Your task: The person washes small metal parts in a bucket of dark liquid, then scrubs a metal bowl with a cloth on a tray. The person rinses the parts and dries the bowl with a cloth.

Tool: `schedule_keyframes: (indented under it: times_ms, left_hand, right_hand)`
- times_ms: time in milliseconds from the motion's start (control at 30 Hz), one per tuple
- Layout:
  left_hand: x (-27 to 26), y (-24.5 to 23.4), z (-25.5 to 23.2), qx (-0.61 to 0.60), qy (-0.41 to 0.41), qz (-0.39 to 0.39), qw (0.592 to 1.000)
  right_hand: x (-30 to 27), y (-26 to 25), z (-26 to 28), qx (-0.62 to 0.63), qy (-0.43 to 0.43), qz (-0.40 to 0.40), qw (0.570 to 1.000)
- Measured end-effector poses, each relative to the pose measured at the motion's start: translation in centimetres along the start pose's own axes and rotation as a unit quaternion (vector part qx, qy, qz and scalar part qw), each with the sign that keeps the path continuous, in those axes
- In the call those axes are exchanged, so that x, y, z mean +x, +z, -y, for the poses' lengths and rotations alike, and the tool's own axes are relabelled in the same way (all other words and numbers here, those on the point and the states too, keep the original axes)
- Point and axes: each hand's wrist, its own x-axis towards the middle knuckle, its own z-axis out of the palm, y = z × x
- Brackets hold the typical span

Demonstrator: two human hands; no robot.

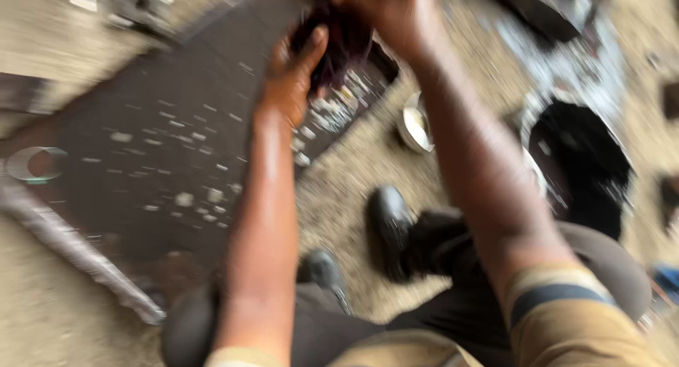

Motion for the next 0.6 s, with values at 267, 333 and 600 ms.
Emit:
schedule_keyframes:
  times_ms: [267,333,600]
  left_hand:
    - [2.9,6.4,3.8,-0.098,0.041,0.011,0.994]
    - [3.3,7.4,4.1,-0.184,0.009,0.017,0.983]
    - [4.2,14.5,6.1,-0.076,0.008,0.096,0.992]
  right_hand:
    - [-8.2,-9.0,-1.4,-0.212,0.108,0.185,0.954]
    - [-8.3,-11.4,-2.0,-0.200,0.108,0.173,0.958]
    - [-12.2,-17.2,-6.7,0.140,0.147,-0.025,0.979]
